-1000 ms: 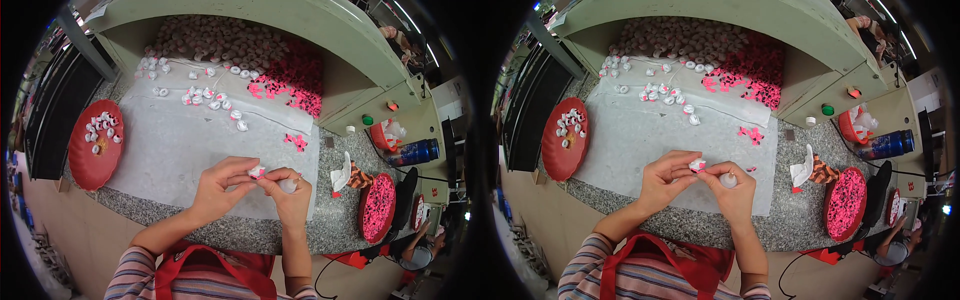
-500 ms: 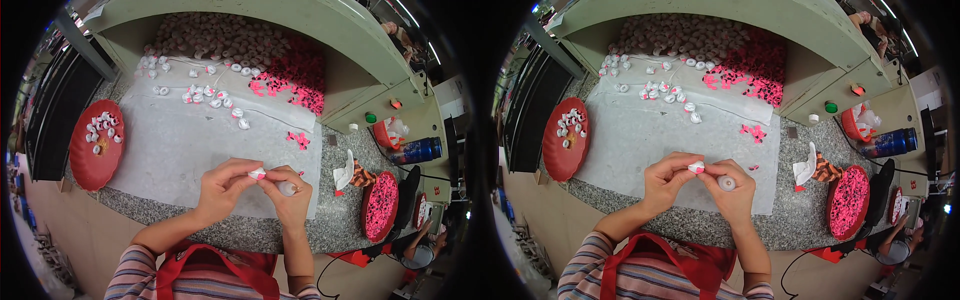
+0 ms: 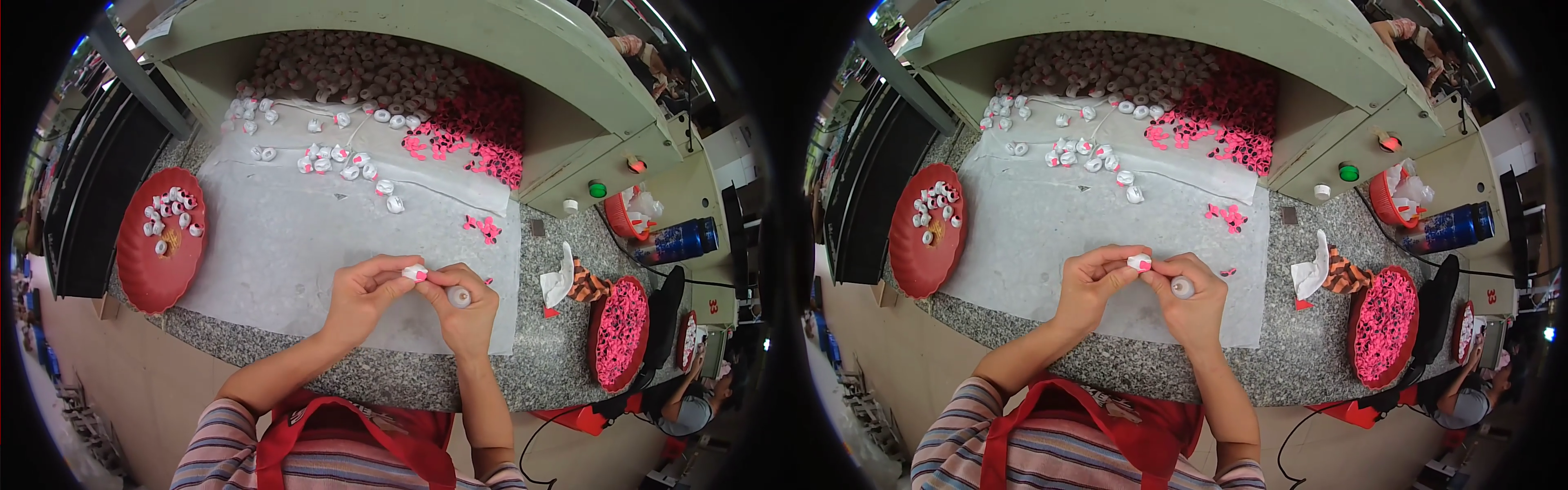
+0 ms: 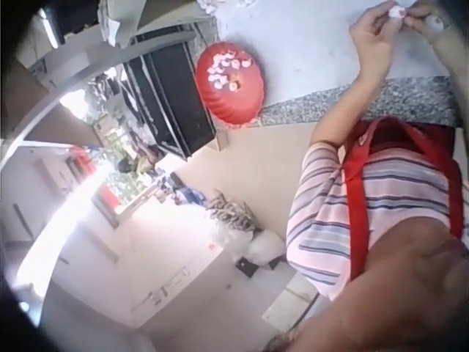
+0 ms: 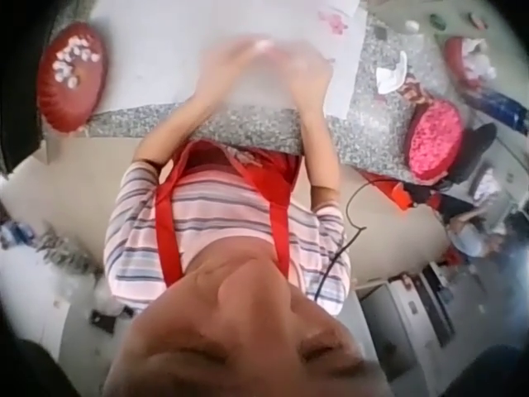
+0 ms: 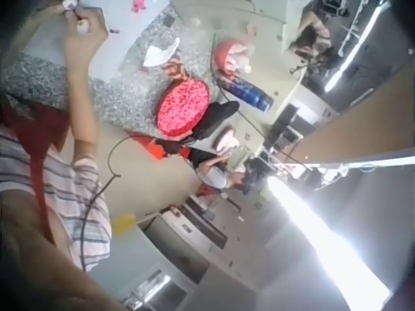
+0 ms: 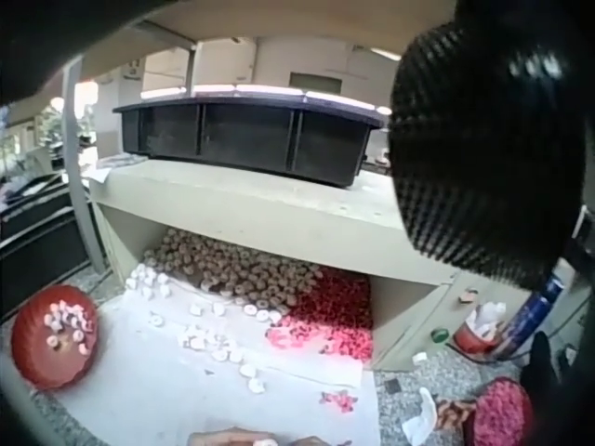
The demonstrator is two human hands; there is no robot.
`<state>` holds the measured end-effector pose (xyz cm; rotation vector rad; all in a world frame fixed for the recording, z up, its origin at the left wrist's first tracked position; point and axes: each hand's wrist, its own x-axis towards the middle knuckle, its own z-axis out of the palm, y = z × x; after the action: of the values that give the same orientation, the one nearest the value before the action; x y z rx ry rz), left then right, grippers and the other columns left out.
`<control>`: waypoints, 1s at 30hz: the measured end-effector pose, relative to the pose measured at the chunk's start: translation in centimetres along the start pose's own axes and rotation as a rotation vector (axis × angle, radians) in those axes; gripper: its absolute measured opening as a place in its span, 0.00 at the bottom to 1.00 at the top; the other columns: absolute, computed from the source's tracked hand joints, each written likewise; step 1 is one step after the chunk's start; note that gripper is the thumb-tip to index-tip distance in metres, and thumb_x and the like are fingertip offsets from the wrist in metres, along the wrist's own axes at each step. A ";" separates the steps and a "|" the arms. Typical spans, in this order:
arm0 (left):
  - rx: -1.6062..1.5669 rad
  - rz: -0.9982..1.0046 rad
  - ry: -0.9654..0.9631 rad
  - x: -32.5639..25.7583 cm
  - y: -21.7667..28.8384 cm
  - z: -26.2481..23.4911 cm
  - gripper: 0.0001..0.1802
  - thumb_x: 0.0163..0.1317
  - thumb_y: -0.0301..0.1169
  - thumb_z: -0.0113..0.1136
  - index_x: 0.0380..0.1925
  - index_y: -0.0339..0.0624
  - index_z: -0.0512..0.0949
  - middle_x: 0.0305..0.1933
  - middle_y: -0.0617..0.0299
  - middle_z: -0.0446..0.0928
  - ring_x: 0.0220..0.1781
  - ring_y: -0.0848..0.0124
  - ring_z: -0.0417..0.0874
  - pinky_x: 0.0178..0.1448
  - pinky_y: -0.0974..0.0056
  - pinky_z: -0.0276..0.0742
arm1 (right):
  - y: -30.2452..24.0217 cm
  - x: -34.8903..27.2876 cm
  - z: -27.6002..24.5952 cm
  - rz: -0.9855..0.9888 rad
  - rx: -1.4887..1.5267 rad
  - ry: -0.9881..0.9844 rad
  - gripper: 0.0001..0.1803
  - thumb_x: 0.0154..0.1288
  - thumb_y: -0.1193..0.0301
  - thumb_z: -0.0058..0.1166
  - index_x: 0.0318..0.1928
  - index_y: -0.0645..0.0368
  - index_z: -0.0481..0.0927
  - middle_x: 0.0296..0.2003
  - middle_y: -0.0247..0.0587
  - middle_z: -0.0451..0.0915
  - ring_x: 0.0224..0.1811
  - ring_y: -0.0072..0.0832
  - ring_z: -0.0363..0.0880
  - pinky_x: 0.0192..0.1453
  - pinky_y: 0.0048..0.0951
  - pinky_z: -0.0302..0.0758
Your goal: Assembling small ceramic components using a squeeze bottle of adhesive at a production workbench.
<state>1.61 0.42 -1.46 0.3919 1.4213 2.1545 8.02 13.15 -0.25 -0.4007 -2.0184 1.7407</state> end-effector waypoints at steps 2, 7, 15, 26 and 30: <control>-0.054 -0.046 0.005 0.1 0.1 -0.2 0.14 0.57 0.20 0.53 0.45 0.32 0.73 0.41 0.57 0.76 0.43 0.71 0.77 0.48 0.69 0.74 | -0.2 0.2 -0.1 -0.043 -0.042 -0.014 0.08 0.45 0.83 0.61 0.29 0.64 0.80 0.27 0.37 0.76 0.28 0.21 0.72 0.33 0.19 0.68; -0.320 -0.244 -0.005 0.2 1.0 -0.6 0.14 0.59 0.25 0.52 0.46 0.35 0.73 0.39 0.58 0.77 0.40 0.72 0.78 0.45 0.69 0.75 | -1.6 -0.2 0.5 -0.162 -0.091 -0.018 0.11 0.45 0.84 0.61 0.32 0.64 0.77 0.32 0.40 0.76 0.30 0.21 0.73 0.34 0.18 0.70; 0.031 0.060 -0.088 -0.9 2.1 0.2 0.17 0.56 0.20 0.54 0.47 0.34 0.71 0.35 0.57 0.77 0.37 0.72 0.78 0.38 0.73 0.74 | -1.3 -0.2 -0.2 -0.182 0.083 -0.081 0.11 0.45 0.86 0.60 0.30 0.64 0.75 0.34 0.45 0.76 0.36 0.27 0.75 0.41 0.24 0.73; -0.076 -0.015 -0.130 -0.6 2.0 -0.3 0.12 0.55 0.18 0.54 0.41 0.30 0.74 0.38 0.55 0.77 0.41 0.72 0.79 0.45 0.69 0.77 | -0.9 -0.5 -0.4 -0.213 0.080 -0.105 0.09 0.45 0.86 0.59 0.30 0.64 0.77 0.36 0.48 0.76 0.38 0.29 0.76 0.41 0.26 0.73; -0.105 0.044 -0.010 -0.4 2.2 0.6 0.09 0.54 0.17 0.55 0.37 0.30 0.74 0.40 0.55 0.75 0.44 0.71 0.77 0.48 0.69 0.76 | -1.4 0.0 -0.2 -0.322 -0.061 -0.059 0.11 0.46 0.87 0.56 0.33 0.65 0.78 0.38 0.47 0.77 0.32 0.26 0.77 0.36 0.22 0.75</control>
<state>1.62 -0.03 0.75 0.3978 1.2982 2.2478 8.17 13.09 1.11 -0.0376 -2.0479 1.5119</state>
